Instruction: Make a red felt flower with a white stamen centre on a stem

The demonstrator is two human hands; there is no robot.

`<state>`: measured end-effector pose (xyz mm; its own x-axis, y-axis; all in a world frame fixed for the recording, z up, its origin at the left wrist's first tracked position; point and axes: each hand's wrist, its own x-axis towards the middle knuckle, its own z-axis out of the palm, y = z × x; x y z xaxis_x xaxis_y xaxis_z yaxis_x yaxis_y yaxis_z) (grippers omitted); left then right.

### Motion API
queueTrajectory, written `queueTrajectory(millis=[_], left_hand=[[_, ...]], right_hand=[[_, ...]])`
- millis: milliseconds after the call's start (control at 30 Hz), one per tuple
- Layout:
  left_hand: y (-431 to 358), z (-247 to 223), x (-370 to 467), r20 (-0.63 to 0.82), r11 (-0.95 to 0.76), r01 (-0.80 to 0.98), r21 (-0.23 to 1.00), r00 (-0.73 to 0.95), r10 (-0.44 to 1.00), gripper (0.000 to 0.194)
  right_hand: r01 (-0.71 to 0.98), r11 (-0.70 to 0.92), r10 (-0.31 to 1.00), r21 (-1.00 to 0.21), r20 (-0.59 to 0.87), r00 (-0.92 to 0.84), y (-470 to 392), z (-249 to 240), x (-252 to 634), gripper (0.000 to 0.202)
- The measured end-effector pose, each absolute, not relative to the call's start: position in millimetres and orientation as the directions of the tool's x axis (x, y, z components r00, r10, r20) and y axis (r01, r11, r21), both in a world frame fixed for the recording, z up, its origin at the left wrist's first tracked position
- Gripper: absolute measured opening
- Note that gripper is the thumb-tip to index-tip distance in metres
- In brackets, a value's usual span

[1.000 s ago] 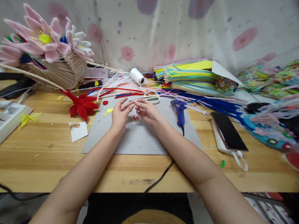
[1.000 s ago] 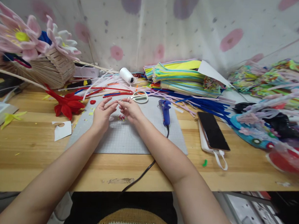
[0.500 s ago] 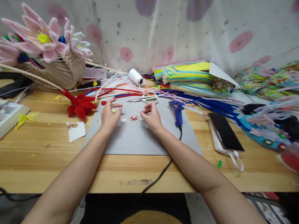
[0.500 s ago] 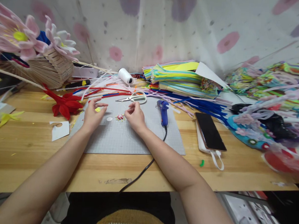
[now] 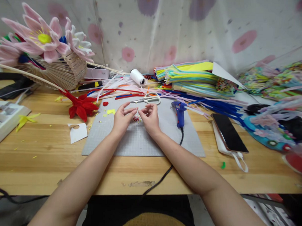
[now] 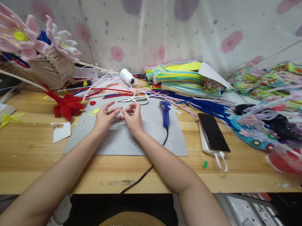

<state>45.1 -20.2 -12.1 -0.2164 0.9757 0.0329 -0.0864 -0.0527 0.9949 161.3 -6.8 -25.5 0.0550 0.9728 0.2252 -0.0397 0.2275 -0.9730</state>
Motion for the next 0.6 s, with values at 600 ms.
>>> queueTrajectory(millis=[600], left_hand=[[-21,-6,36,0.381,-0.261,0.454,0.852,-0.194,0.904,0.045]], right_hand=[[-0.003,0.296,0.952,-0.955,0.295,-0.077,5,-14,169,0.036]])
